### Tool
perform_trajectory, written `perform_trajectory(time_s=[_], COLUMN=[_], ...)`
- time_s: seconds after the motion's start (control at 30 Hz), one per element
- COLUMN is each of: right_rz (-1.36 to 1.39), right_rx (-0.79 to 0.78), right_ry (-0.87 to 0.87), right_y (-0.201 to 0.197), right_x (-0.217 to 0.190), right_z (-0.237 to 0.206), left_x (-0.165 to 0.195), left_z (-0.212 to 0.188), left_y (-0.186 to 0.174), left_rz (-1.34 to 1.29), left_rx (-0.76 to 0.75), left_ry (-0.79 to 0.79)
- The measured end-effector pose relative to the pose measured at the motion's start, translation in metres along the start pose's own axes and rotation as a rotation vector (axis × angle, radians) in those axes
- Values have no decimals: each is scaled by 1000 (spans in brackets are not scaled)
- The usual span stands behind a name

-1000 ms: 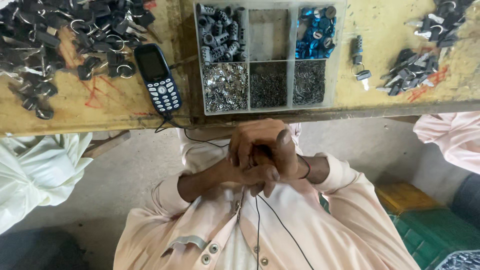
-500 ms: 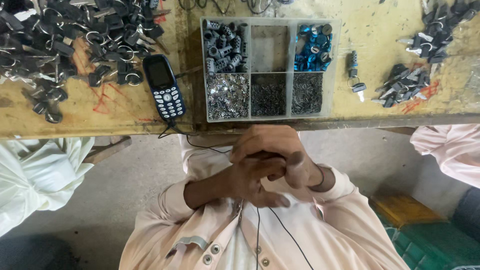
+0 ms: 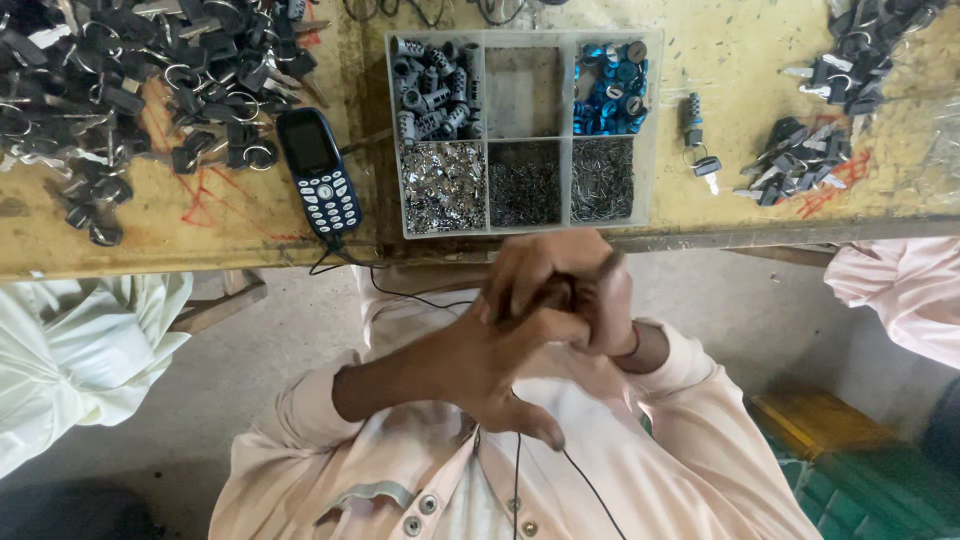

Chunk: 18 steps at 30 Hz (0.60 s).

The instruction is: The person sits at a workbench and assembles small hardware parts by hand, picking components from a compartmented plastic box and fitting them together one at a time, occasionally reaching into different compartments for parts.

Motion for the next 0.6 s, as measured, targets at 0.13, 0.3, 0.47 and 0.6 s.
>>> perform_trajectory(time_s=[0.13,0.3,0.47,0.6], right_rz=[-48,68,-150,-443], right_rx=[248,363,68,-212], right_ry=[13,88,175,89], right_y=[-44,-69,-16,22], right_x=[9,19,23,8], right_z=[-13,-30,-6,16], left_x=[8,29,-4,-14], left_z=[-26,-73,-79,-63], left_y=[-39,-94,-70,-67], left_rz=[46,-253,-536,-642], left_rx=[-82,171,237,285], left_ry=[-147,-155,-166,-16])
Point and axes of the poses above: each hand's wrist, its own z-axis towards the middle knuckle, its own y-axis out of the palm, x = y × z, the point moved 10 cm from there along z, towards the middle knuckle, and after that the axes turned 2 degrees about y, right-handed, at the moved point
